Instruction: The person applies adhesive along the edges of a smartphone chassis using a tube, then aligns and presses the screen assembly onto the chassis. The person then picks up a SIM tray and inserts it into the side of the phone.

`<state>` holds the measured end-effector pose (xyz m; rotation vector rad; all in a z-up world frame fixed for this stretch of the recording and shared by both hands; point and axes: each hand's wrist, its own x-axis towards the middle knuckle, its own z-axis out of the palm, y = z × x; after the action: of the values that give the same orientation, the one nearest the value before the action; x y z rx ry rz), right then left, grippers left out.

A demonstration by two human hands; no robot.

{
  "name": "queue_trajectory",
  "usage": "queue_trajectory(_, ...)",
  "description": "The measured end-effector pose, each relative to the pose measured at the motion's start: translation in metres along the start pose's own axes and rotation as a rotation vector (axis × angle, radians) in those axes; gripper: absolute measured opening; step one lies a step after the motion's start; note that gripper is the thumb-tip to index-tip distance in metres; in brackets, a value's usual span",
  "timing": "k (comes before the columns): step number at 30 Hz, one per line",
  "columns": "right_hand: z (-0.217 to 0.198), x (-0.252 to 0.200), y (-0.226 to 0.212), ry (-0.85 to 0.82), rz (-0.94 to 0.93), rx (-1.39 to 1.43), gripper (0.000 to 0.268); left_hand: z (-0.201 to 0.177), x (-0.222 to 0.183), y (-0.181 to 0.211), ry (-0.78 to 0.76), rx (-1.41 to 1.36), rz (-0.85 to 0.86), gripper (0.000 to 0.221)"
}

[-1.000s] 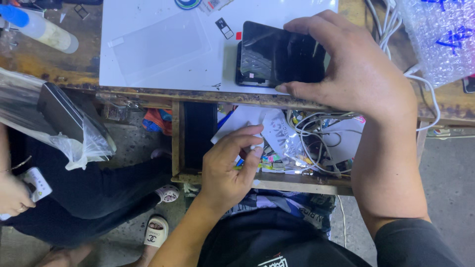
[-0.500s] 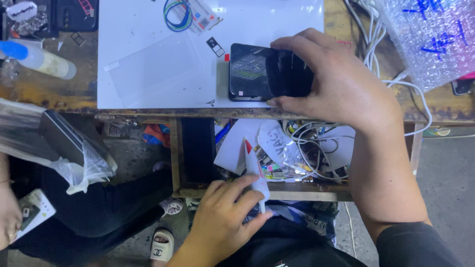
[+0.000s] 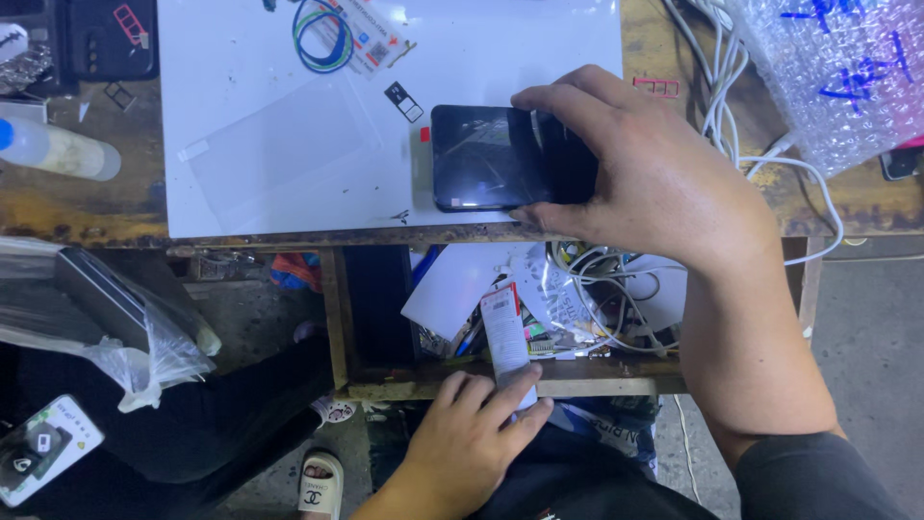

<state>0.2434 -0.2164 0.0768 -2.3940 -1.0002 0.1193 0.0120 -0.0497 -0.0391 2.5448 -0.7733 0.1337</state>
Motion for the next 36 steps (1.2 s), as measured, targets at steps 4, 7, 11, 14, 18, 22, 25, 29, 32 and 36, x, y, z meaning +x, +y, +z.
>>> queue_trajectory(4,0.002,0.000,-0.002,0.060,-0.093,-0.056,0.077,-0.057,0.027,-0.011,0.197,-0.089,-0.007,0.050)
queue_trajectory(7,0.002,0.000,-0.002,-0.007,0.026,0.023,0.077,-0.107,0.056,-0.048,0.384,0.107,-0.058,0.050)
queue_trajectory(11,0.002,-0.003,-0.002,0.040,-0.051,-0.005,0.078,-0.138,0.114,-0.090,0.285,0.029,-0.017,0.060)
queue_trajectory(14,0.004,-0.003,-0.001,0.060,-0.072,-0.028,0.080,-0.141,0.136,-0.098,0.166,0.022,0.002,0.062)
queue_trajectory(18,0.004,-0.002,-0.001,0.076,-0.095,-0.039,0.082,-0.136,0.147,-0.101,0.089,0.020,0.002,0.061)
queue_trajectory(22,0.003,0.001,-0.003,0.071,-0.086,-0.039,0.083,-0.134,0.147,-0.106,0.077,-0.014,0.001,0.058)
queue_trajectory(25,-0.002,-0.002,-0.001,0.026,-0.045,0.026,0.090,-0.132,0.145,-0.108,0.074,-0.048,-0.015,0.055)
queue_trajectory(29,-0.036,-0.031,0.013,0.281,-0.086,0.124,0.078,-0.131,0.144,-0.112,0.081,-0.042,-0.017,0.053)
queue_trajectory(32,-0.039,-0.058,0.018,0.463,0.077,0.057,0.059,-0.129,0.145,-0.113,0.054,-0.029,-0.025,0.053)
queue_trajectory(36,-0.016,-0.080,0.031,0.455,0.117,0.110,0.044,-0.131,0.146,-0.110,0.042,-0.027,-0.073,0.052)
